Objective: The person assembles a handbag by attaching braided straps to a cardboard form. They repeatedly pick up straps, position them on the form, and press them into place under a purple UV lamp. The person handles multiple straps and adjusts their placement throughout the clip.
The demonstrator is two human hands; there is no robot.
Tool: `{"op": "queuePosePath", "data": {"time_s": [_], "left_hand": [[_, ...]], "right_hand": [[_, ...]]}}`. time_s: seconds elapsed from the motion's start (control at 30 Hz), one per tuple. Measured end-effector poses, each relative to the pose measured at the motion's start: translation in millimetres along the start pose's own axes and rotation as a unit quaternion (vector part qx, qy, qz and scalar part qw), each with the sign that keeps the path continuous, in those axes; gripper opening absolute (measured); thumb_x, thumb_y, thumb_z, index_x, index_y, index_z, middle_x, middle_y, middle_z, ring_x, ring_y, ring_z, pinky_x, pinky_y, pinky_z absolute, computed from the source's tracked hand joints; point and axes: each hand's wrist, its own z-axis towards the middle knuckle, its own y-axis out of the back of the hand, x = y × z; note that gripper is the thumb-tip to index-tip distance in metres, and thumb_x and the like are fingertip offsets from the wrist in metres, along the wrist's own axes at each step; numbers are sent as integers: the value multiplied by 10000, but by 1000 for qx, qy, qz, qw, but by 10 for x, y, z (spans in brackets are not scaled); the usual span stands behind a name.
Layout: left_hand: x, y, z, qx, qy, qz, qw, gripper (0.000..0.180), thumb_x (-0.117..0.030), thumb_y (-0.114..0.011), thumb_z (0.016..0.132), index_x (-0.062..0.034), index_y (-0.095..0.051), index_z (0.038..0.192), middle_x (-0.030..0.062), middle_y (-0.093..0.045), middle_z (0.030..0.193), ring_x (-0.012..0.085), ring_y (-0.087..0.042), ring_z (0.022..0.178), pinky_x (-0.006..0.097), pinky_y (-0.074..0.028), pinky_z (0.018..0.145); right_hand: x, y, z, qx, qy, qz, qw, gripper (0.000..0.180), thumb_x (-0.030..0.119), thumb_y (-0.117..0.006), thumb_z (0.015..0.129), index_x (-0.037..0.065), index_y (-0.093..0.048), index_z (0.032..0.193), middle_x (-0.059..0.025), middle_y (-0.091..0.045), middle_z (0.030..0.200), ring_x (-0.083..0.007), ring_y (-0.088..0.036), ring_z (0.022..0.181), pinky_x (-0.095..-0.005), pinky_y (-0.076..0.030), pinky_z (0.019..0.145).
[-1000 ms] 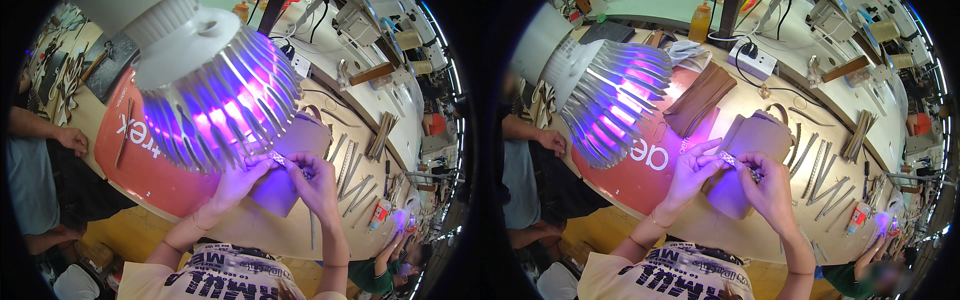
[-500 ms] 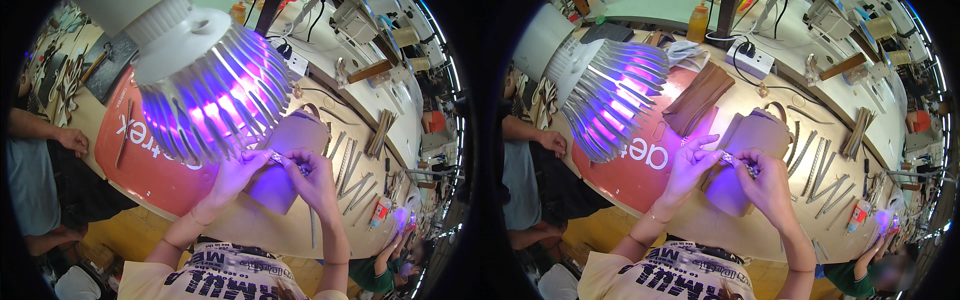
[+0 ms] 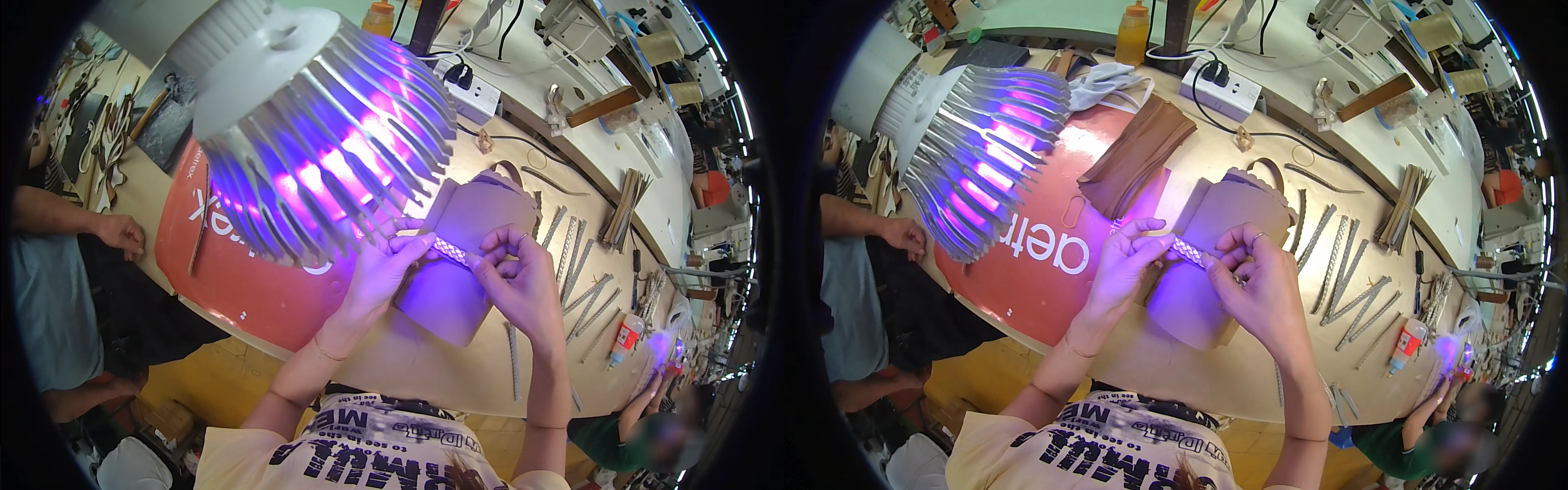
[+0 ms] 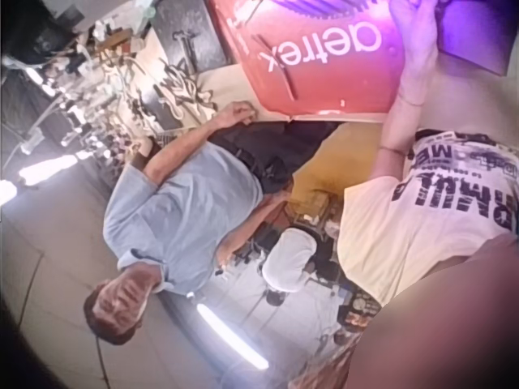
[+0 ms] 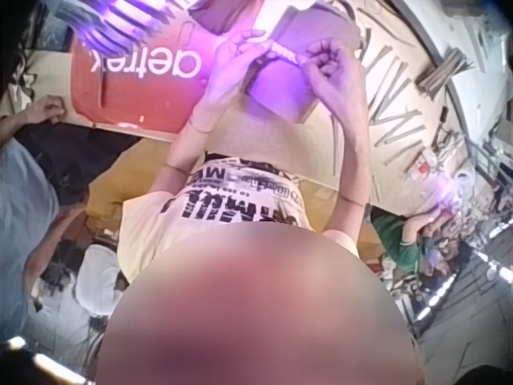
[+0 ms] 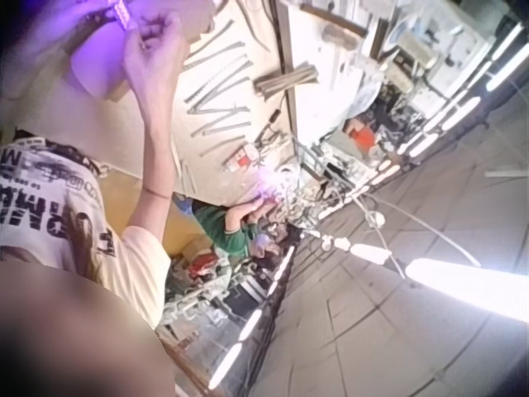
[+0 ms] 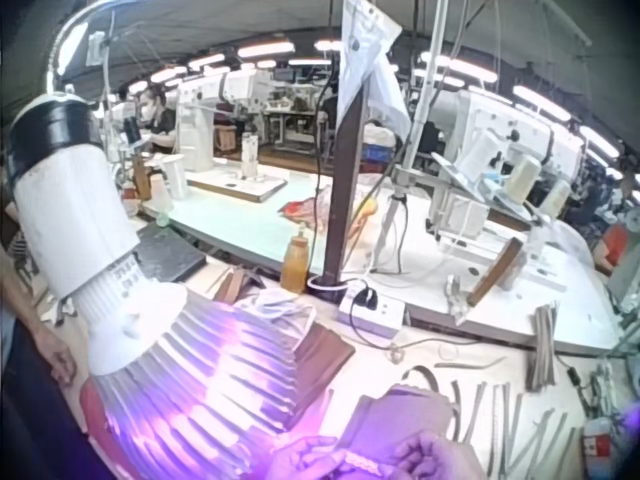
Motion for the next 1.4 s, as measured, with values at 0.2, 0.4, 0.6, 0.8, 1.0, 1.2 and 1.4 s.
{"op": "queuePosePath", "data": {"time_s": [0.2, 0.4, 0.6, 0.8, 1.0, 1.2, 1.4], "left_hand": [[97, 1, 21, -28, 0, -32, 999, 226, -36, -681, 885, -32, -520, 1045, 77, -697, 843, 121, -668, 752, 224, -536, 660], [151, 36, 56, -38, 13, -19, 999, 226, -37, -707, 863, -43, -510, 974, 80, -685, 828, 125, -664, 741, 236, -533, 635], [175, -10, 53, -44, 1, -1, 999, 162, -19, -679, 884, -94, -536, 866, 4, -634, 734, 76, -615, 690, 200, -473, 602], [162, -31, 37, -45, -10, 18, 999, 216, -18, -689, 876, -109, -499, 825, -33, -574, 717, 68, -595, 696, 201, -479, 608], [157, -84, 22, -51, -17, 33, 998, 175, -18, -689, 875, -88, -528, 865, -21, -589, 760, 64, -590, 719, 206, -476, 623], [111, -188, -170, -57, -322, 375, 868, 186, 3, -621, 892, 5, -636, 1077, 126, -660, 1029, 197, -641, 972, 297, -519, 840], [108, -239, -342, 59, -284, 411, 864, 305, -13, -534, 935, 23, -618, 1226, 229, -590, 1285, 302, -590, 1196, 357, -460, 1005]], "right_hand": [[-24, -9, 25, -18, -5, 2, 1000, 273, -8, -677, 834, 4, -468, 1009, -38, -567, 737, -45, -560, 535, -185, -425, 437], [-9, -25, 40, -20, 8, -11, 1000, 329, -20, -674, 817, 27, -430, 1033, -45, -564, 726, -53, -559, 529, -185, -416, 436], [-1, -31, 54, -23, 5, -26, 999, 371, -7, -687, 805, 35, -418, 1057, -46, -570, 713, -52, -556, 528, -183, -404, 440], [11, -36, 63, -28, 11, -47, 998, 393, -4, -694, 793, 35, -419, 1071, -46, -572, 708, -52, -560, 539, -177, -399, 456], [3, -25, 73, -30, 17, -68, 997, 426, 2, -702, 769, 30, -421, 1088, -46, -571, 707, -52, -556, 545, -177, -400, 464], [-47, -42, 110, -40, 47, -92, 994, 443, 21, -719, 761, 31, -432, 1099, -35, -569, 691, -48, -542, 533, -183, -395, 460], [-26, 60, 27, -27, 54, -79, 995, 347, 89, -756, 795, 0, -516, 1029, -22, -571, 661, -38, -519, 520, -196, -386, 455]]}}
